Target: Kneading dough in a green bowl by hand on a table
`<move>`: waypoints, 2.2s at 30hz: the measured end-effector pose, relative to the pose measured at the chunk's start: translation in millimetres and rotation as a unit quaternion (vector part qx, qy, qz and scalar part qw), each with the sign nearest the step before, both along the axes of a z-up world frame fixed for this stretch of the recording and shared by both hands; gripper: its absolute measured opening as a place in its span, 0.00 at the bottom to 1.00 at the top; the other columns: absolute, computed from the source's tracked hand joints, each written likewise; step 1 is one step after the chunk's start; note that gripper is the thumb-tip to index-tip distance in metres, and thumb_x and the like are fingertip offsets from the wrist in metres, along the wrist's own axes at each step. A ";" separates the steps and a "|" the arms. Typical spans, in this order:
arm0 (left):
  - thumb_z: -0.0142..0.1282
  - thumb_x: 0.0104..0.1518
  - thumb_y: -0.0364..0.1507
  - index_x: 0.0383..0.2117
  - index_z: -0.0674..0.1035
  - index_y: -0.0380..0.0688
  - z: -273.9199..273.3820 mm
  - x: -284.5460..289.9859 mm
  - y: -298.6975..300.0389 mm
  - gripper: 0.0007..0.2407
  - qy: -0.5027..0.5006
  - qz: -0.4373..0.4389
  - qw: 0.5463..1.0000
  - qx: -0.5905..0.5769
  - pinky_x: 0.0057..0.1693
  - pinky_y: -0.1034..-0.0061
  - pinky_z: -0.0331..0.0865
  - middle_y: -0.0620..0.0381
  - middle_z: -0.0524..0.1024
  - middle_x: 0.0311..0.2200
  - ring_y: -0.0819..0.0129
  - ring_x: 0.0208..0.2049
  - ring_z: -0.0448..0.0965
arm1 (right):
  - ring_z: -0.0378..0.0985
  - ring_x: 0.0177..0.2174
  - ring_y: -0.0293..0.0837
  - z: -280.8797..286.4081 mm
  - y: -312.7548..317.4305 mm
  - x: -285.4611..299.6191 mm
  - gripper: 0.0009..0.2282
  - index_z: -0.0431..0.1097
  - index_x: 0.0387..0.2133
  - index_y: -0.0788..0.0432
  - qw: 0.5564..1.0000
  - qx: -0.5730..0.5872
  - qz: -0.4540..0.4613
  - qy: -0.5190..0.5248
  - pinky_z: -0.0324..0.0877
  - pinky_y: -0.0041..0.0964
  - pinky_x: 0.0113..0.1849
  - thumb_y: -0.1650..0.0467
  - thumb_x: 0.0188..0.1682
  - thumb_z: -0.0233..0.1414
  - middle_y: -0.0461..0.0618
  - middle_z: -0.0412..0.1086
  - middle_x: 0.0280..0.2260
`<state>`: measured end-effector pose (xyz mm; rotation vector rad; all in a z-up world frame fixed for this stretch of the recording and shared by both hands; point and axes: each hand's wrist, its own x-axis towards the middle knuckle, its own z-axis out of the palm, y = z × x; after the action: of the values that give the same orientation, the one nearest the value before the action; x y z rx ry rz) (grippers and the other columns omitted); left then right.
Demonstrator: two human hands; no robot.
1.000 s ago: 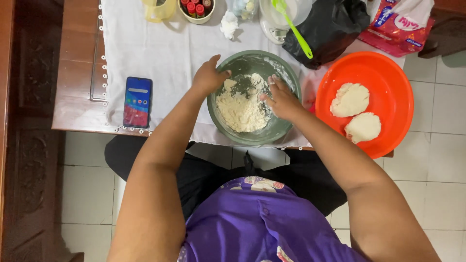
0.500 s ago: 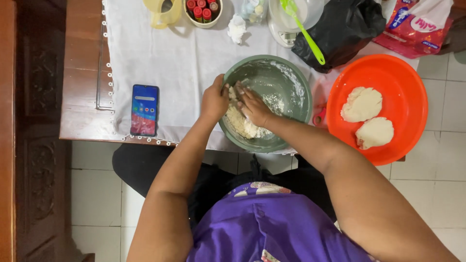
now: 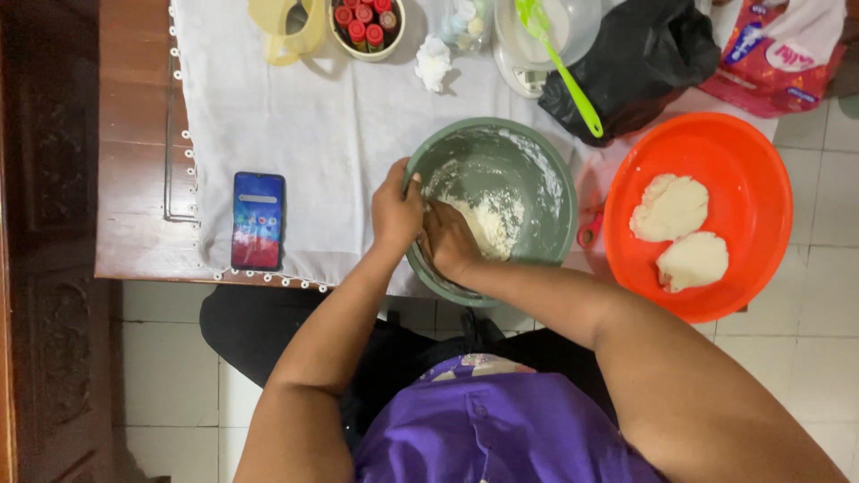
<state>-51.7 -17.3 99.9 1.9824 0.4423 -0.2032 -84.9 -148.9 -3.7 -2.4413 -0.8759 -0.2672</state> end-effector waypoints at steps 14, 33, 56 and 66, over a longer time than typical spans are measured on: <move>0.52 0.63 0.35 0.54 0.78 0.54 -38.0 5.7 5.5 0.14 -0.011 0.003 1.000 0.007 0.56 0.49 0.73 0.41 0.82 0.43 0.39 0.50 0.79 | 0.76 0.32 0.58 -42.9 -0.4 36.0 0.12 0.71 0.26 0.58 0.999 0.006 0.034 -0.020 0.72 0.50 0.34 0.62 0.48 0.48 0.53 0.69 0.25; 0.50 0.66 0.31 0.56 0.77 0.49 -46.9 5.6 8.8 0.14 -0.048 -0.049 0.997 -0.027 0.54 0.50 0.76 0.40 0.82 0.43 0.41 0.50 0.81 | 0.65 0.57 0.72 89.8 -46.8 55.6 0.50 0.58 0.60 0.67 0.816 -0.340 0.426 0.192 0.60 0.66 0.56 0.46 0.28 0.63 0.76 0.60 0.58; 0.52 0.64 0.32 0.56 0.77 0.50 -52.4 6.3 4.5 0.14 -0.037 -0.045 0.998 -0.036 0.53 0.53 0.76 0.43 0.83 0.39 0.46 0.46 0.83 | 0.71 0.51 0.68 -29.6 -52.7 74.6 0.19 0.69 0.43 0.66 0.961 0.007 0.231 0.152 0.64 0.61 0.55 0.60 0.51 0.56 0.67 0.69 0.44; 0.53 0.63 0.29 0.54 0.79 0.45 -2.2 2.6 -5.6 0.14 -0.020 0.030 0.997 -0.065 0.57 0.47 0.73 0.35 0.81 0.45 0.37 0.52 0.78 | 0.74 0.41 0.63 -53.7 -8.9 -7.8 0.13 0.69 0.45 0.70 0.996 0.080 0.031 0.037 0.71 0.53 0.46 0.71 0.58 0.40 0.63 0.69 0.37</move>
<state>-49.0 -22.9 97.7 1.8396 0.4499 -0.1512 -92.7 -157.8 -57.4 -2.2568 -0.8621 -0.2134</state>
